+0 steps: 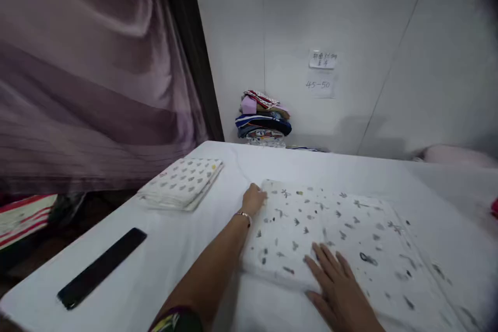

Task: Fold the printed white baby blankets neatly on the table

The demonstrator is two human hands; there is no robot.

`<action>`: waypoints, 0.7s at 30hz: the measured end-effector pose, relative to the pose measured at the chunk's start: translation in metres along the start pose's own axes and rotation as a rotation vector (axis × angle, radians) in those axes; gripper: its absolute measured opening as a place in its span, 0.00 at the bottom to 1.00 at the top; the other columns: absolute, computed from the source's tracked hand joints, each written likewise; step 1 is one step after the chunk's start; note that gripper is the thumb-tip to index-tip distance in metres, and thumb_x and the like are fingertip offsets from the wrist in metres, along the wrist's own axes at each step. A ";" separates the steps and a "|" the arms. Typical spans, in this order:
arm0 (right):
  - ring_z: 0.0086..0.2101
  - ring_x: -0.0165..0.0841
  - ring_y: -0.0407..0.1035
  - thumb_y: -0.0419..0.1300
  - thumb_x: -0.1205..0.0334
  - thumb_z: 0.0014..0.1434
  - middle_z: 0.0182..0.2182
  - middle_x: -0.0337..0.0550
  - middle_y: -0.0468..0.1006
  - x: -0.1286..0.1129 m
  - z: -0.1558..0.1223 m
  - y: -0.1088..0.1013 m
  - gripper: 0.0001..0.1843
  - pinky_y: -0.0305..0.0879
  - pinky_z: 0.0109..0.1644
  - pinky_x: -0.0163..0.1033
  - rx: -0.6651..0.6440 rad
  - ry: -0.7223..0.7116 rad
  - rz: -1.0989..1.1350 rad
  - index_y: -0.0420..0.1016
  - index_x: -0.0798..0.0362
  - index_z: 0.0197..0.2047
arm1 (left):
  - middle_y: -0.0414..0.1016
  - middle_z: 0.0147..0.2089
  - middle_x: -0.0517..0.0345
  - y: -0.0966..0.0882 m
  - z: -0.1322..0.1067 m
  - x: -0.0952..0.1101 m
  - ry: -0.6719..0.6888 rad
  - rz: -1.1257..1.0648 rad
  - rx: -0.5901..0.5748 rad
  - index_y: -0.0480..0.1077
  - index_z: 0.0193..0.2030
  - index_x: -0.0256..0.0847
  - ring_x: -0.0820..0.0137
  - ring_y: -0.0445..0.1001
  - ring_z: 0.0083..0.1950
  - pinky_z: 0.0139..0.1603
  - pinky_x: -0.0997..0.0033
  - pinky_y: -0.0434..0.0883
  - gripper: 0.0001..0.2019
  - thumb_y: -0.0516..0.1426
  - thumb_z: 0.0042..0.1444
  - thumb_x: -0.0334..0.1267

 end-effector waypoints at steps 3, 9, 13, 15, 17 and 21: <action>0.62 0.51 0.46 0.43 0.42 0.63 0.66 0.37 0.42 0.001 -0.002 0.003 0.30 0.53 0.58 0.64 0.041 -0.009 -0.012 0.41 0.32 0.66 | 0.75 0.39 0.56 0.000 0.001 -0.001 0.015 -0.006 -0.012 0.63 0.39 0.40 0.70 0.72 0.39 0.32 0.75 0.61 0.12 0.57 0.51 0.43; 0.62 0.50 0.47 0.46 0.44 0.63 0.66 0.41 0.45 0.002 -0.006 0.004 0.31 0.50 0.60 0.62 0.170 -0.085 -0.031 0.44 0.37 0.67 | 0.73 0.39 0.54 -0.001 -0.011 -0.004 0.072 0.030 -0.001 0.63 0.35 0.40 0.68 0.71 0.40 0.35 0.74 0.61 0.11 0.59 0.48 0.42; 0.61 0.49 0.48 0.47 0.45 0.62 0.65 0.44 0.48 0.002 -0.007 0.002 0.30 0.50 0.59 0.61 0.214 -0.107 -0.045 0.49 0.39 0.66 | 0.73 0.38 0.53 -0.002 -0.015 -0.005 0.100 0.055 0.001 0.63 0.31 0.40 0.67 0.70 0.42 0.37 0.73 0.61 0.09 0.58 0.48 0.41; 0.61 0.49 0.49 0.48 0.45 0.62 0.65 0.44 0.49 0.001 -0.007 0.002 0.30 0.50 0.59 0.61 0.224 -0.110 -0.046 0.50 0.40 0.66 | 0.73 0.38 0.52 -0.002 -0.013 -0.005 0.092 0.054 -0.011 0.63 0.30 0.40 0.66 0.71 0.42 0.37 0.72 0.61 0.09 0.58 0.48 0.41; 0.61 0.49 0.49 0.48 0.45 0.62 0.65 0.44 0.49 0.001 -0.006 0.001 0.30 0.50 0.59 0.60 0.237 -0.112 -0.041 0.51 0.40 0.65 | 0.74 0.37 0.52 -0.001 -0.011 -0.004 0.071 0.041 -0.033 0.64 0.30 0.39 0.66 0.71 0.42 0.36 0.72 0.61 0.09 0.58 0.47 0.41; 0.61 0.49 0.49 0.48 0.46 0.62 0.65 0.44 0.48 0.001 -0.006 0.000 0.30 0.50 0.59 0.60 0.245 -0.113 -0.042 0.51 0.40 0.65 | 0.75 0.37 0.53 0.001 -0.007 -0.005 0.020 -0.004 -0.072 0.66 0.31 0.39 0.66 0.73 0.40 0.34 0.73 0.62 0.08 0.59 0.47 0.41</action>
Point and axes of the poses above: each hand's wrist, its own z-axis towards the middle knuckle, its own y-axis out of the palm, x = y × z, the point moved 3 cm from there along z, towards the middle knuckle
